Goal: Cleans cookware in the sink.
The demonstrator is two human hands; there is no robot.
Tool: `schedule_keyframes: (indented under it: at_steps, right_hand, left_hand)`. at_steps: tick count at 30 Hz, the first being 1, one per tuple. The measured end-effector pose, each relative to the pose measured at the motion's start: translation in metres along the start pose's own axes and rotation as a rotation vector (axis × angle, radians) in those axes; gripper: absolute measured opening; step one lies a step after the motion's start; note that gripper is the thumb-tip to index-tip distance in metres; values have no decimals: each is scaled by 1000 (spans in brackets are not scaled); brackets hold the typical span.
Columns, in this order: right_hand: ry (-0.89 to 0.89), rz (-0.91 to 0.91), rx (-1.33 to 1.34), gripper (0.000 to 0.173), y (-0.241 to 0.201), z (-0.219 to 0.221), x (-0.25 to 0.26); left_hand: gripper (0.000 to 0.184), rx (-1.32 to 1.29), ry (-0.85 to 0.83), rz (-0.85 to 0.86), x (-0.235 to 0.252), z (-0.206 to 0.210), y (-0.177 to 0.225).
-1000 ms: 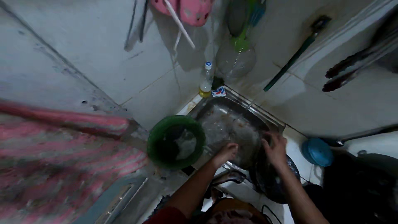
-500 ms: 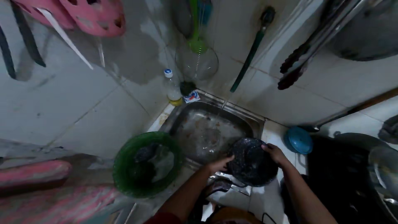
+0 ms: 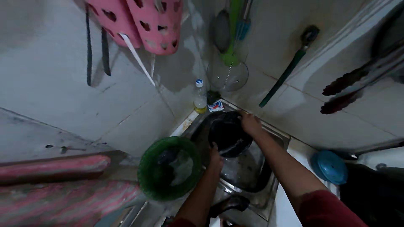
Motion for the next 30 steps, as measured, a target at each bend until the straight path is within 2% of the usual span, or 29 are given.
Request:
schedule_keyframes:
  at_steps: [4, 6, 7, 9, 11, 14, 17, 20, 24, 27, 28, 30]
  right_hand:
    - [-65, -45, 244, 55, 2, -4, 35]
    - [-122, -89, 309, 55, 9, 5, 49]
    - [-143, -121, 298, 52, 9, 6, 49]
    - [-119, -130, 262, 45, 3, 1, 36]
    - [-36, -73, 260, 43, -1, -3, 12]
    - [111, -35, 229, 43, -2, -3, -15]
    - [224, -4, 256, 45, 3, -3, -36]
    - [362, -6, 296, 44, 9, -4, -61]
    - [563, -46, 356, 43, 17, -5, -89]
    - [700, -54, 522, 40, 32, -7, -102]
    - [735, -45, 591, 39, 39, -8, -106]
    - [797, -5, 769, 41, 55, -10, -113]
  left_hand:
    - [54, -168, -78, -43, 13, 0, -9]
    - [54, -180, -104, -55, 17, 2, -17]
    - [55, -123, -99, -43, 16, 3, -19]
    - [59, 169, -38, 41, 9, 7, -15]
    - [61, 575, 30, 212, 3, 20, -12]
    - [61, 965, -84, 426, -5, 49, -20]
    - [56, 1012, -266, 607, -22, 79, -25]
    - [57, 1024, -335, 761, -25, 100, -20]
    - [65, 1017, -341, 967, -23, 120, -9]
    - [63, 1092, -372, 1089, -22, 127, 14]
    - [62, 1131, -349, 1158, -19, 130, 24]
    - [72, 1253, -246, 1238, -9, 131, 47]
Point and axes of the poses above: each hand's wrist, its own x-axis towards the middle knuckle, its own z-axis out of the palm, y = z × x, the point moved 5 cm from there along x, towards the middle knuckle, and after that the axes turned 8 degrees about -z, right-handed, at the moved point
